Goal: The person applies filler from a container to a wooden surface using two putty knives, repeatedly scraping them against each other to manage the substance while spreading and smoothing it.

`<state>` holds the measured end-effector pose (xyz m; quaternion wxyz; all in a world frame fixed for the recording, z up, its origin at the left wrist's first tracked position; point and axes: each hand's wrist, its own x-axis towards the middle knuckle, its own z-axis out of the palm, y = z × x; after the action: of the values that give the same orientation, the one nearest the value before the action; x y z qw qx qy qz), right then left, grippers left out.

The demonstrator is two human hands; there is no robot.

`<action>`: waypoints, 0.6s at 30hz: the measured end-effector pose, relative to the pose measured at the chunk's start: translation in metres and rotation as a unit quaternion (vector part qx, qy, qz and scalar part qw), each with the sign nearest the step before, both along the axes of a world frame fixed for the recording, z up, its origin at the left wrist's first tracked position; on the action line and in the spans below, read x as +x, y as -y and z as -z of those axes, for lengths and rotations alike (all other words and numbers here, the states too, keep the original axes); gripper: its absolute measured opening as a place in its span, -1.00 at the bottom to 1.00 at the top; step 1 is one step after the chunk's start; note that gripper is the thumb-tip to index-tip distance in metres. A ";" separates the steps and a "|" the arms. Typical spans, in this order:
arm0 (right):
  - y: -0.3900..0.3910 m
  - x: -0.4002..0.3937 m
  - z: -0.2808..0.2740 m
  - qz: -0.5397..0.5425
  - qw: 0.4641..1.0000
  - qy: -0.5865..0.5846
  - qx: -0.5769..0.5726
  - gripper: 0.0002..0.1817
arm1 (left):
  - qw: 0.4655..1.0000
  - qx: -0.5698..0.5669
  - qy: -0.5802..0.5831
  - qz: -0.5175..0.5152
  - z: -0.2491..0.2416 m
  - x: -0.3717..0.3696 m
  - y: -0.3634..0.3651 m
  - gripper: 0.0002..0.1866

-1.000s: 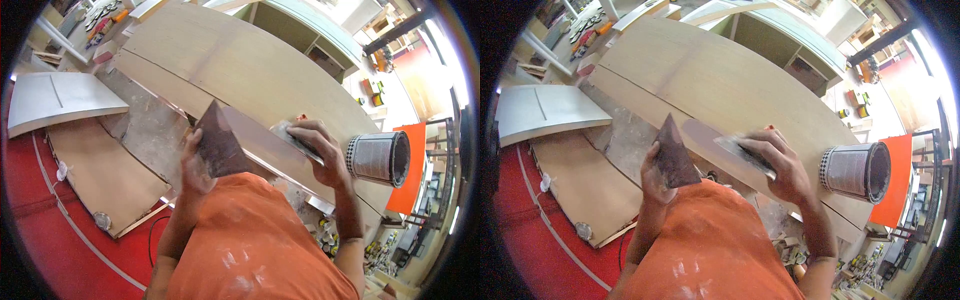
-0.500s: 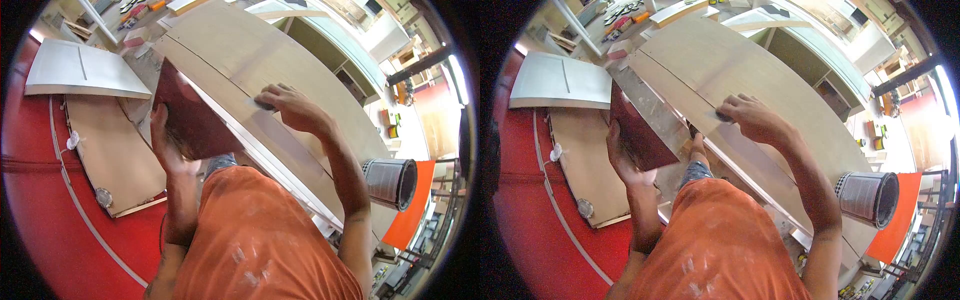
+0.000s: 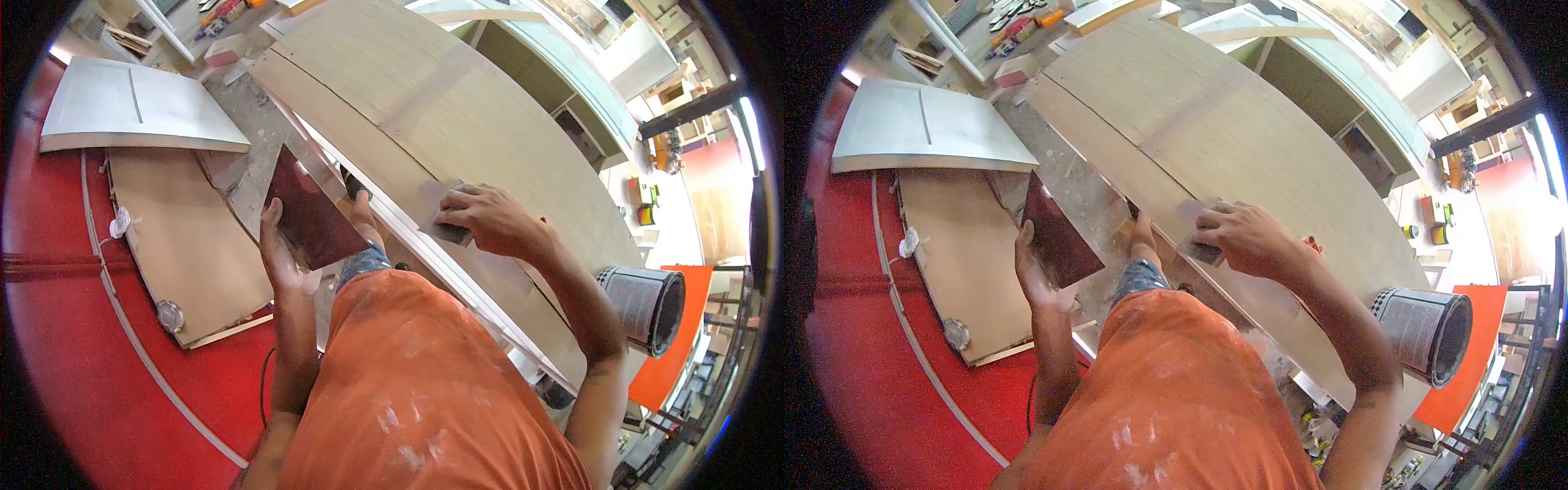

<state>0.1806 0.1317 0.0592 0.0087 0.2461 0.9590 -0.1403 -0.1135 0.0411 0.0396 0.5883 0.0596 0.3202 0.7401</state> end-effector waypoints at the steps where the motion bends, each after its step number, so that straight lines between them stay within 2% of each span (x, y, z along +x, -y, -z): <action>1: 0.004 0.006 -0.001 0.002 1.000 -0.001 -0.001 -0.52 | 1.000 -0.007 0.005 -0.002 -0.001 0.001 0.000 -0.63; 8: 0.030 0.046 -0.004 0.014 0.999 -0.002 -0.033 -0.47 | 0.999 -0.011 -0.009 0.029 0.001 0.007 -0.003 -0.63; 10: 0.037 0.057 -0.002 0.011 0.999 0.009 -0.033 -0.37 | 0.999 -0.025 -0.006 0.033 0.005 0.010 -0.005 -0.63; 13: 0.049 0.068 -0.013 0.026 0.998 0.038 -0.043 -0.44 | 0.998 -0.039 -0.010 0.042 0.007 0.015 -0.007 -0.63; 18: 0.069 0.093 -0.013 0.049 0.997 0.054 -0.039 -0.44 | 0.998 -0.039 -0.023 0.050 -0.001 0.027 -0.015 -0.62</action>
<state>0.2737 0.0632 0.0725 0.0631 0.2993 0.9378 -0.1643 -0.0865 0.0561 0.0403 0.6185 0.0695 0.3592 0.6954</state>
